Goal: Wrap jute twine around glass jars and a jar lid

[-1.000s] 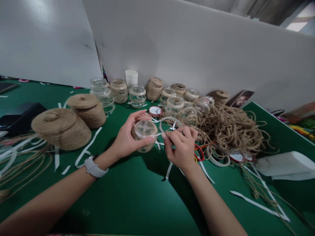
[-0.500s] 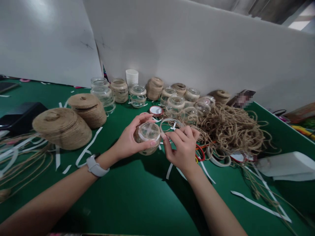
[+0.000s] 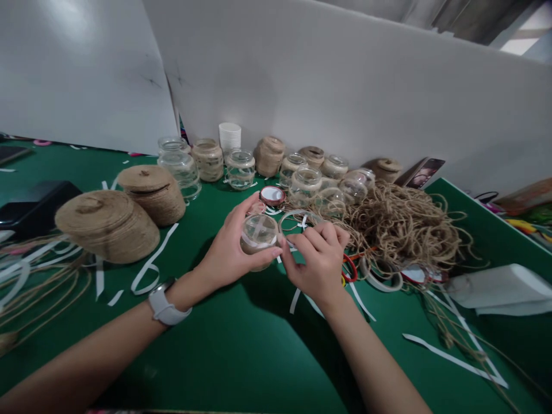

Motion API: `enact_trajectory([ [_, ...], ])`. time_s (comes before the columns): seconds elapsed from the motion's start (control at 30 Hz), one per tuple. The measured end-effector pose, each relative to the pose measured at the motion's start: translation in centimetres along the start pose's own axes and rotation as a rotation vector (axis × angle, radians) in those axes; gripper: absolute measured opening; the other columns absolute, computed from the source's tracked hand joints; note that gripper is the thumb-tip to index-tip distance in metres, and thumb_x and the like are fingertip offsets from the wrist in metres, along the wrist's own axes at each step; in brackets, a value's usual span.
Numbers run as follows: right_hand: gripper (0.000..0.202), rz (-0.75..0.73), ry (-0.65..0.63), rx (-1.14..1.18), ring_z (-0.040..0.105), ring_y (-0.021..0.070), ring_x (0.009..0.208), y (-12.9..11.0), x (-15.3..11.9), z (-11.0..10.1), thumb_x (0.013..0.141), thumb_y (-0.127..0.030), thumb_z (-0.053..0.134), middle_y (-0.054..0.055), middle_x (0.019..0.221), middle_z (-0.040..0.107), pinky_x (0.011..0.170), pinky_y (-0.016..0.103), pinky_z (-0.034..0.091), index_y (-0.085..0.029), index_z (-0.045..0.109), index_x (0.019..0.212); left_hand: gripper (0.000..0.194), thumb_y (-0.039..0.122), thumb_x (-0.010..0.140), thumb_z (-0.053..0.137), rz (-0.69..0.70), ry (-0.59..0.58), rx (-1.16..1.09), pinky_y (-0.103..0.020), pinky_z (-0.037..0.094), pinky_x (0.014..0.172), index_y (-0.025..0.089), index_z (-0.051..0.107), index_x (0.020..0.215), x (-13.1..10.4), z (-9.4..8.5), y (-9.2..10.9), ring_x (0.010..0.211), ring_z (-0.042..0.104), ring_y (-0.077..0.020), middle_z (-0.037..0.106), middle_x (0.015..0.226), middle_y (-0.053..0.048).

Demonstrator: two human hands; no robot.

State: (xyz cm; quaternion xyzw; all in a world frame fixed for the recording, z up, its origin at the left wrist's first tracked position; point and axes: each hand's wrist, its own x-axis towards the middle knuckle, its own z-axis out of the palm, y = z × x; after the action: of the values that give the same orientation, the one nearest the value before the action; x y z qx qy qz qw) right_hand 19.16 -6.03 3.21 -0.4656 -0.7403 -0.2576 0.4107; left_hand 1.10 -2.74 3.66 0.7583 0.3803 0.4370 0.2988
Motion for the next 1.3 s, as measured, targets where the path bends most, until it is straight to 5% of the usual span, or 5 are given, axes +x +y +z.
enact_trajectory([
  [0.13, 0.010, 0.019, -0.044, 0.022, 0.047, 0.0179, 0.074, 0.3, -0.2, 0.0, 0.086, -0.025, 0.062, 0.000, 0.065, 0.060, 0.076, 0.036, 0.030, -0.021, 0.061, 0.077, 0.074, 0.041, 0.075, 0.073, 0.015, 0.094, 0.144, -0.046, 0.043, 0.105, 0.021, 0.038, 0.138, -0.2, 0.3, 0.0, 0.122, 0.051, -0.0290, 0.049, 0.130, -0.012],
  [0.37, 0.011, 0.030, -0.009, 0.003, 0.047, 0.0184, 0.073, 0.9, -0.3, 0.1, 0.087, -0.026, 0.061, 0.000, 0.064, 0.059, 0.075, 0.036, 0.030, -0.021, 0.059, 0.077, 0.064, 0.037, 0.075, 0.074, -0.019, 0.092, -0.112, -0.042, 0.046, 0.102, 0.021, 0.043, 0.129, 0.3, -0.3, -0.5, 0.120, 0.055, -0.0266, 0.055, 0.130, -0.011],
  [0.63, 0.010, 0.035, 0.007, -0.052, 0.046, 0.0191, 0.073, 0.7, -0.2, 0.2, 0.087, -0.026, 0.062, 0.000, 0.065, 0.061, 0.076, 0.036, 0.030, -0.021, 0.060, 0.078, 0.062, 0.033, 0.073, 0.078, -0.026, -0.047, -0.301, -0.044, 0.045, 0.105, 0.022, 0.046, 0.126, 0.5, -0.6, -1.2, 0.124, 0.054, -0.0281, 0.054, 0.133, -0.012],
  [1.3, 0.013, 0.025, 0.009, -0.092, 0.046, 0.0187, 0.075, 0.0, 0.0, 0.1, 0.086, -0.027, 0.064, -0.001, 0.063, 0.059, 0.077, 0.036, 0.029, -0.021, 0.062, 0.075, 0.063, 0.035, 0.077, 0.074, -0.012, -0.190, -0.304, -0.047, 0.041, 0.111, 0.027, 0.047, 0.133, 0.5, -1.2, -1.2, 0.135, 0.044, -0.0320, 0.045, 0.146, -0.011],
])
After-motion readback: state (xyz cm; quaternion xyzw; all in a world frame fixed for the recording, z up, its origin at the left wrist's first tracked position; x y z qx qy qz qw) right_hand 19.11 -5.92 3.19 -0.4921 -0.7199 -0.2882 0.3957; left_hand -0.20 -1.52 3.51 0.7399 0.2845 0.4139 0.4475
